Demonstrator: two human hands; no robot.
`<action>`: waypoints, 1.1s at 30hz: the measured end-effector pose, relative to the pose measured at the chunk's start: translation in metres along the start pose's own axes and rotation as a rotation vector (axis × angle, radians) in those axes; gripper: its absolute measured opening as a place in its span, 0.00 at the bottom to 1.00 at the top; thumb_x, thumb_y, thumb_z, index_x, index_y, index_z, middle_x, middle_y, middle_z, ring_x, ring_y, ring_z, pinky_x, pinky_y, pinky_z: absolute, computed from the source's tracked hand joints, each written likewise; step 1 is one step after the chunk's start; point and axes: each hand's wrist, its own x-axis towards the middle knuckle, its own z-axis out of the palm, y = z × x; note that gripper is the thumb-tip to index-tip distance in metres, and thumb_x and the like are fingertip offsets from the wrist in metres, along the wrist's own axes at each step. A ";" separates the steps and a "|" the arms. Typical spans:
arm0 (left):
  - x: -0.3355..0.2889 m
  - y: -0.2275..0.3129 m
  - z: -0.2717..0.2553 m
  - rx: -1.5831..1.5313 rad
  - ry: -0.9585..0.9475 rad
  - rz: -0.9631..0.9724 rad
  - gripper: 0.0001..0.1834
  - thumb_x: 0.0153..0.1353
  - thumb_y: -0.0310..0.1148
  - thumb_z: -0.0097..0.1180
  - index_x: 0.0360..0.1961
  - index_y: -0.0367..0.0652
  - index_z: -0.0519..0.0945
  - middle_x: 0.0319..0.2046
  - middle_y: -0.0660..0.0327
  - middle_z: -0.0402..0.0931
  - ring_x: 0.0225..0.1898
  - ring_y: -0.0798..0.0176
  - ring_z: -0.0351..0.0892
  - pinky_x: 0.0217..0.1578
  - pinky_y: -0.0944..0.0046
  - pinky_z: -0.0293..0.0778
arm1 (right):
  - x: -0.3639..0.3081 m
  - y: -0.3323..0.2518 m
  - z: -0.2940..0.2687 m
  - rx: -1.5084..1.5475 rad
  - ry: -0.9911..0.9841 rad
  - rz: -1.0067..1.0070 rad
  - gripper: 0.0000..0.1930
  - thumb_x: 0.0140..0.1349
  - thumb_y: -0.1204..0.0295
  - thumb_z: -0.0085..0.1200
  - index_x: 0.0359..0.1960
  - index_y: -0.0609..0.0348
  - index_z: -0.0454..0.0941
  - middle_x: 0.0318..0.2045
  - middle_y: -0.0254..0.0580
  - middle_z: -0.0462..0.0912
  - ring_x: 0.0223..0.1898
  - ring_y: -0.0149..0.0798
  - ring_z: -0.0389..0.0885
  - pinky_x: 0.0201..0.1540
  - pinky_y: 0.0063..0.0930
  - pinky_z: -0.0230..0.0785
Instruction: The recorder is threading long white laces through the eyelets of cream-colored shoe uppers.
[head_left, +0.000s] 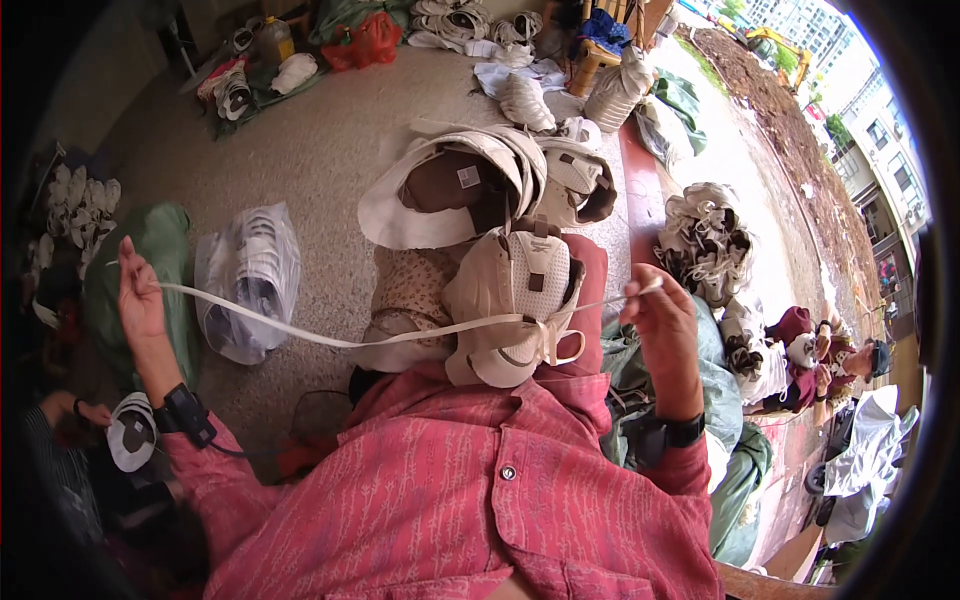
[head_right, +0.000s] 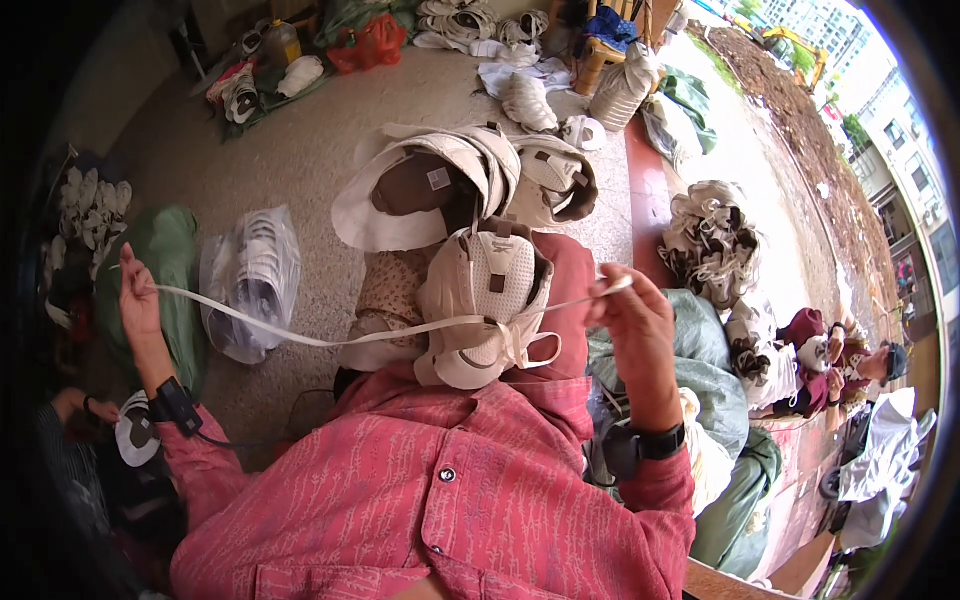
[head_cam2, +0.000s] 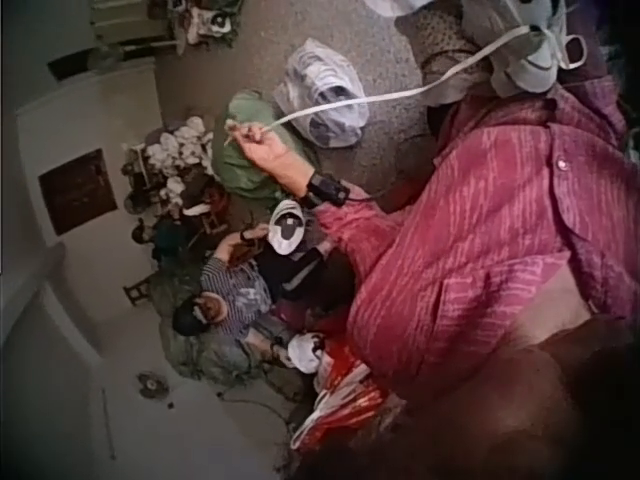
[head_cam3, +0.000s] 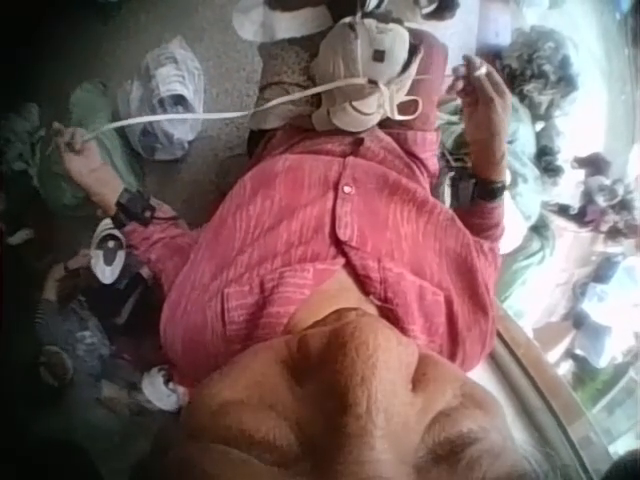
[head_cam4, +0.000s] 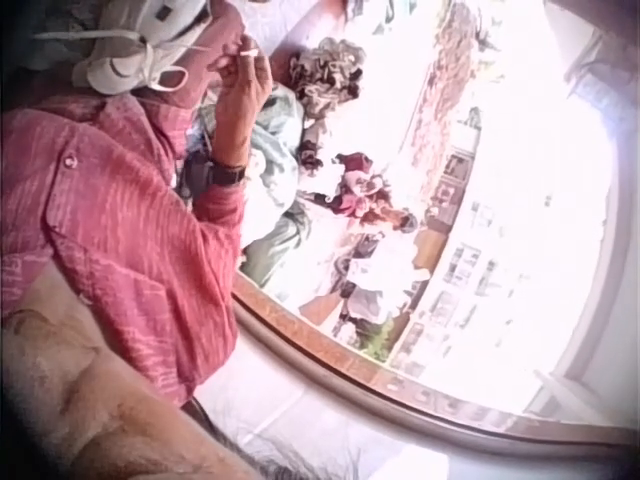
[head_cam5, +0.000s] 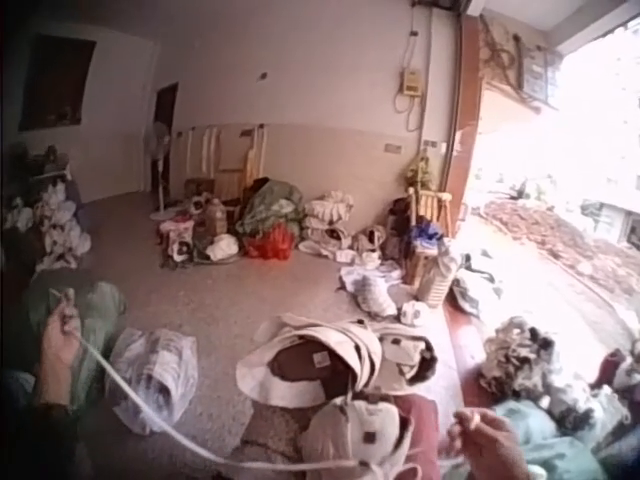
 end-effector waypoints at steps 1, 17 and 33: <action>-0.001 0.001 -0.002 -0.033 -0.265 -0.048 0.19 0.74 0.32 0.44 0.62 0.35 0.69 0.44 0.62 0.76 0.32 0.75 0.71 0.30 0.76 0.66 | -0.001 -0.001 -0.009 0.070 0.085 -0.002 0.13 0.73 0.70 0.47 0.51 0.66 0.75 0.34 0.41 0.83 0.27 0.30 0.80 0.34 0.25 0.77; -0.213 -0.219 0.210 1.201 -1.458 0.046 0.13 0.68 0.41 0.51 0.35 0.43 0.81 0.27 0.48 0.79 0.30 0.46 0.81 0.32 0.53 0.75 | -0.001 -0.001 0.069 -0.883 -0.385 -0.309 0.11 0.64 0.81 0.51 0.47 0.61 0.80 0.38 0.41 0.80 0.33 0.36 0.82 0.35 0.27 0.74; -0.224 -0.235 0.220 1.157 -1.371 0.188 0.13 0.60 0.38 0.53 0.22 0.42 0.77 0.21 0.48 0.77 0.26 0.41 0.79 0.27 0.48 0.73 | 0.041 0.019 0.061 -1.068 -0.421 -0.475 0.05 0.55 0.74 0.64 0.34 0.56 0.84 0.29 0.40 0.76 0.30 0.43 0.79 0.31 0.32 0.70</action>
